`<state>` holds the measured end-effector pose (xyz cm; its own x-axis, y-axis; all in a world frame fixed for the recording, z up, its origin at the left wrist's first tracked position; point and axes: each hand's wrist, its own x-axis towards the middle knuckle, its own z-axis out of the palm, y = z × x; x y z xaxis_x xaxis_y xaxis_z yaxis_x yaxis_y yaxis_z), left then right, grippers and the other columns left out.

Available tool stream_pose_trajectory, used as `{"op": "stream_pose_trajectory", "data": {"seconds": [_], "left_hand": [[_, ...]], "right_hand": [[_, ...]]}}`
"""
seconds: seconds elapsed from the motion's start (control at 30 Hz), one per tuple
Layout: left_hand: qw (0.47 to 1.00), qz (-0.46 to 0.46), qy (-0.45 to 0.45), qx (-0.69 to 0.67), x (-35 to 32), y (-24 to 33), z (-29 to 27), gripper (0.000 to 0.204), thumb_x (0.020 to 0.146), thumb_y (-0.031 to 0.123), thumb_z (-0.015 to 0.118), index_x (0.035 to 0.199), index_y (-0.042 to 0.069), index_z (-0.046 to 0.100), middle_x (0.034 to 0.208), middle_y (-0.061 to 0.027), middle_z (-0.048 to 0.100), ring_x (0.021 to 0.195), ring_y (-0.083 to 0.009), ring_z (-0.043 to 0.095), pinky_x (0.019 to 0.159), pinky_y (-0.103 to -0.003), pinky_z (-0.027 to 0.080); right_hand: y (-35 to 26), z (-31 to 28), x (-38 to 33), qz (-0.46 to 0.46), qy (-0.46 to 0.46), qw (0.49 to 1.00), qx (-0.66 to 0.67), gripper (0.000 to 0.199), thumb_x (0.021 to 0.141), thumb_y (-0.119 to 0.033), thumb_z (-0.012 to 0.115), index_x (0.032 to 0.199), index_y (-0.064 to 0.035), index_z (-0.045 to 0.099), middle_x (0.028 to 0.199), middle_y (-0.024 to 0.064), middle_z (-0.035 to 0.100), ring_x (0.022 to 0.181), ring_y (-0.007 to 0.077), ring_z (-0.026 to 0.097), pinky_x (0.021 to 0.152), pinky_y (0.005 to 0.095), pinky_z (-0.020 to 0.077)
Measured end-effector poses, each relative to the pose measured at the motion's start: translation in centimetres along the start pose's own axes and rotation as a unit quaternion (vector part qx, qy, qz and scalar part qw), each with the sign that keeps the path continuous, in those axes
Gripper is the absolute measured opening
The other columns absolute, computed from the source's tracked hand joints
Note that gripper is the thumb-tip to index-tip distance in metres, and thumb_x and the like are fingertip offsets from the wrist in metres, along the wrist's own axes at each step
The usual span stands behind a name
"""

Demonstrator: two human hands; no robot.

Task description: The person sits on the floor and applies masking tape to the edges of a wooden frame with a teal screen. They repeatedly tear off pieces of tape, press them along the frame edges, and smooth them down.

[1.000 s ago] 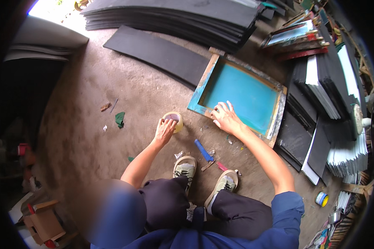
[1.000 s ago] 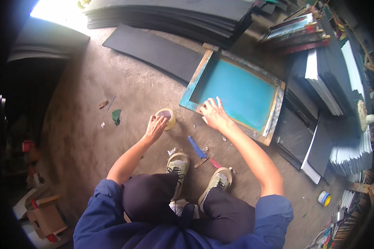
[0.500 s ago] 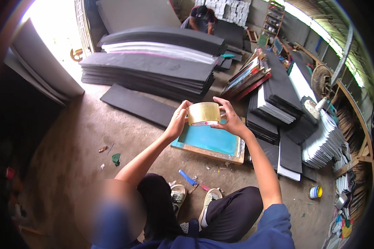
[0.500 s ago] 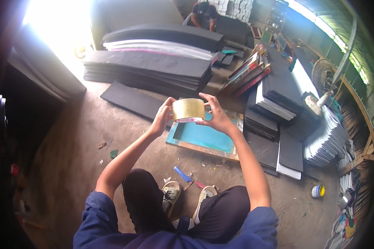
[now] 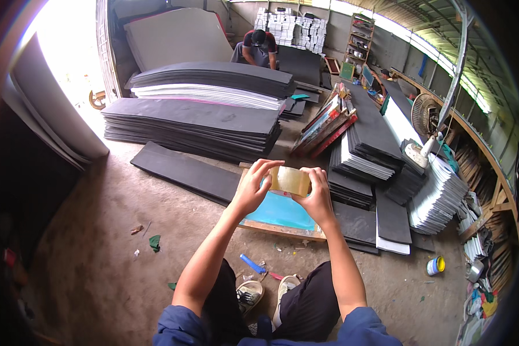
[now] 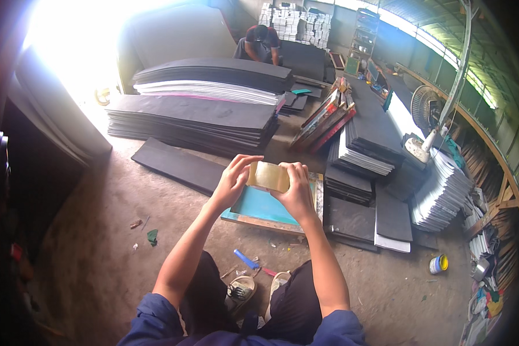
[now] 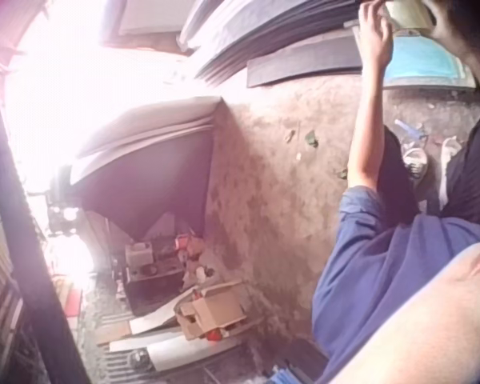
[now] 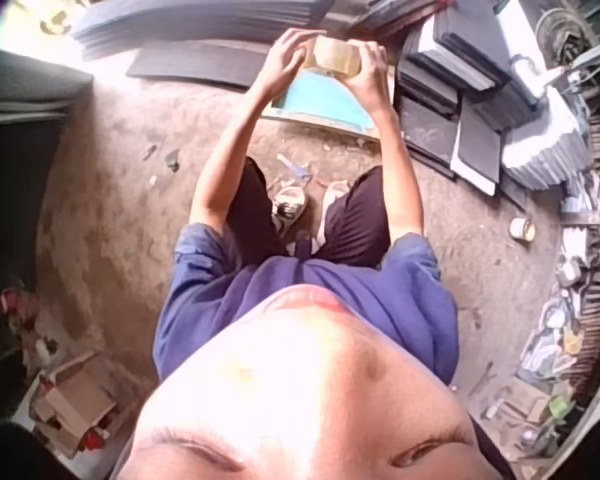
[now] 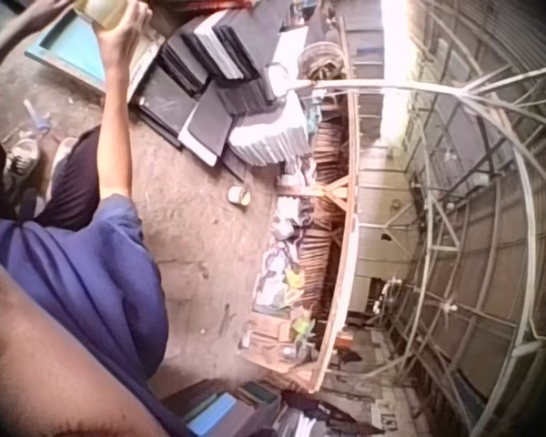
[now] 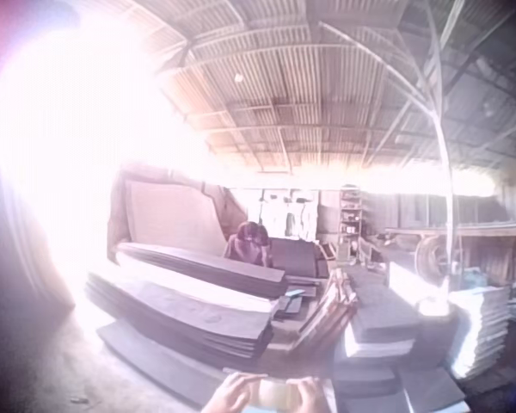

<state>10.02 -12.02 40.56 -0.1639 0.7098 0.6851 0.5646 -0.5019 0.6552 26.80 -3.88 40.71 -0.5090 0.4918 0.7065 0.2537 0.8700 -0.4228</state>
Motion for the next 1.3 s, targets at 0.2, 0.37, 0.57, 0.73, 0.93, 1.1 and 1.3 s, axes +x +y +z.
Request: {"op": "stream_pose_trajectory", "data": {"seconds": [0.2,0.37,0.57,0.73,0.93,1.1,1.3], "left_hand": [[0.993,0.031,-0.095,0.063,-0.5,-1.8,0.1,0.04,0.078,0.007,0.048,0.118,0.01,0.054,0.107,-0.0122,0.055,0.102,-0.0299,0.054,0.088,-0.038,0.042],[0.992,0.053,-0.1,0.051,-0.2,-1.7,0.4,0.041,0.076,0.003,0.054,0.116,0.01,0.058,0.105,-0.0123,0.06,0.096,-0.028,0.058,0.085,-0.037,0.046],[0.992,0.053,-0.107,0.039,-0.7,-2.3,0.7,0.034,0.075,0.002,0.059,0.109,0.007,0.062,0.1,-0.0117,0.062,0.09,-0.025,0.061,0.084,-0.036,0.047],[0.993,-0.095,-0.069,-0.006,-0.6,-2.6,2.2,0.024,0.076,0.016,0.067,0.093,0.0,0.061,0.095,-0.0086,0.061,0.093,-0.0185,0.058,0.087,-0.036,0.045],[0.974,-0.194,-0.082,-0.08,-0.8,-4.1,2.6,0.026,0.077,0.023,0.067,0.091,0.002,0.059,0.095,-0.005,0.057,0.097,-0.0159,0.055,0.096,-0.039,0.04],[0.968,-0.201,-0.099,-0.114,-0.8,-4.3,2.4,0.021,0.077,0.013,0.062,0.094,0.0,0.06,0.095,-0.0057,0.056,0.098,-0.0151,0.054,0.097,-0.039,0.039],[0.972,-0.178,-0.103,-0.117,-0.7,-4.8,2.3,0.021,0.077,0.01,0.06,0.095,-0.001,0.061,0.097,-0.0095,0.058,0.097,-0.0171,0.057,0.094,-0.035,0.043]], "right_hand": [[3.5,0.1,-0.8,-0.028,-0.054,0.998,0.004,0.052,0.056,-0.004,0.074,0.103,-0.0058,0.051,0.098,0.0097,0.05,0.097,0.0291,0.047,0.086,0.0383,0.0408],[4.6,0.0,-0.7,-0.051,-0.054,0.997,0.02,0.05,0.054,-0.002,0.072,0.099,-0.0055,0.051,0.098,0.0089,0.052,0.093,0.0273,0.048,0.082,0.0358,0.0407],[5.4,0.3,-1.4,-0.056,-0.069,0.996,0.012,0.05,0.055,-0.003,0.072,0.1,-0.0065,0.051,0.098,0.0091,0.052,0.093,0.0278,0.047,0.082,0.0364,0.0412],[3.6,0.3,-1.1,-0.068,-0.077,0.992,-0.076,0.053,0.055,-0.006,0.074,0.103,-0.0065,0.051,0.1,0.0089,0.05,0.095,0.0279,0.046,0.084,0.0381,0.0436],[3.0,0.6,-0.9,-0.089,-0.09,0.983,-0.135,0.055,0.054,-0.006,0.076,0.104,-0.0073,0.052,0.101,0.0084,0.049,0.096,0.0264,0.047,0.084,0.037,0.0466],[3.4,0.7,-1.1,-0.075,-0.104,0.984,-0.122,0.056,0.054,-0.005,0.075,0.104,-0.0069,0.051,0.102,0.0091,0.049,0.098,0.0272,0.047,0.085,0.0374,0.0465],[4.6,1.1,-1.2,-0.053,-0.112,0.99,-0.066,0.057,0.055,-0.003,0.074,0.106,-0.0066,0.049,0.103,0.0095,0.049,0.099,0.0287,0.046,0.085,0.0389,0.0466]]}}
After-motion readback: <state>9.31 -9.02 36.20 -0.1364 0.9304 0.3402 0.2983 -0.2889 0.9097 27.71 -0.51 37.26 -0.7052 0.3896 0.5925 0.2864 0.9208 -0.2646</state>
